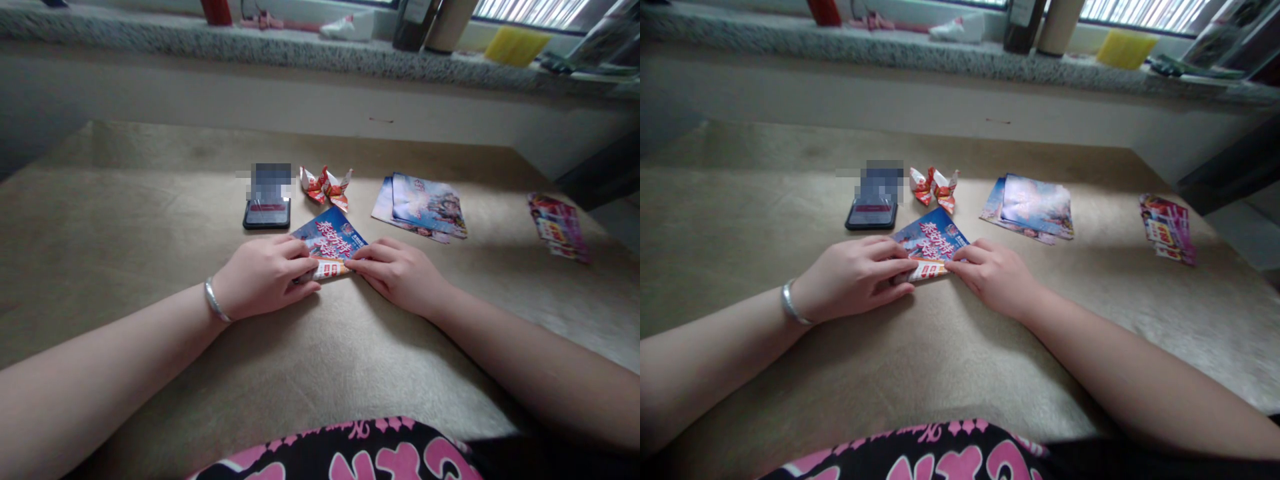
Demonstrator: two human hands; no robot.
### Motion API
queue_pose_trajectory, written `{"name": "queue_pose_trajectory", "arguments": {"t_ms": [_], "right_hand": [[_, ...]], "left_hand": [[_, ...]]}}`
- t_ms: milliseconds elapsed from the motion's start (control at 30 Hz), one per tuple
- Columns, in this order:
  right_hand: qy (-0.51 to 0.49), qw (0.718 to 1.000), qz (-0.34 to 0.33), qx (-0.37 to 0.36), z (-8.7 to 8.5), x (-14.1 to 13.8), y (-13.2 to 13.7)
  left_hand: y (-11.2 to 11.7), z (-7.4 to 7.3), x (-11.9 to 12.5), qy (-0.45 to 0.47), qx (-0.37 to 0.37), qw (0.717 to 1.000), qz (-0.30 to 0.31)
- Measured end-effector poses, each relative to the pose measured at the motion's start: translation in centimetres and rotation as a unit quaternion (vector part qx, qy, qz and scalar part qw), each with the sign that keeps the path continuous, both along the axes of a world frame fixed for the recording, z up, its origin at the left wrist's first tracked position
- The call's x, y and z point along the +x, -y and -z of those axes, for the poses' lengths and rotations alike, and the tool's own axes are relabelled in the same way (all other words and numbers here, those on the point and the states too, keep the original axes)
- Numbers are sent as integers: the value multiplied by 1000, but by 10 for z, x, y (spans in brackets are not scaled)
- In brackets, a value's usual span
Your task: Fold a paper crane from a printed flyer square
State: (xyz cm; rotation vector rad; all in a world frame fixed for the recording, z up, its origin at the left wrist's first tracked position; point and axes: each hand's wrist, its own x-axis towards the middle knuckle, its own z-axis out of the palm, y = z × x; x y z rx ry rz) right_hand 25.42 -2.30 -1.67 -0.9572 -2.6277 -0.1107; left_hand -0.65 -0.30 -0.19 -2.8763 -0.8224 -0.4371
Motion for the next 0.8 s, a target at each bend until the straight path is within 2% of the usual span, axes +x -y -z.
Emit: {"name": "queue_pose_trajectory", "arguments": {"t_ms": [133,300,800], "right_hand": [[1,1000,7,5,2,0,-2],[-14,1000,6,-2,5,0,-5],[-13,1000,8,9,7,-2,-8]], "left_hand": [[2,0,1,-35,49,998,1],[5,0,3,-51,76,996,-6],[7,2,4,-58,58,996,-19]]}}
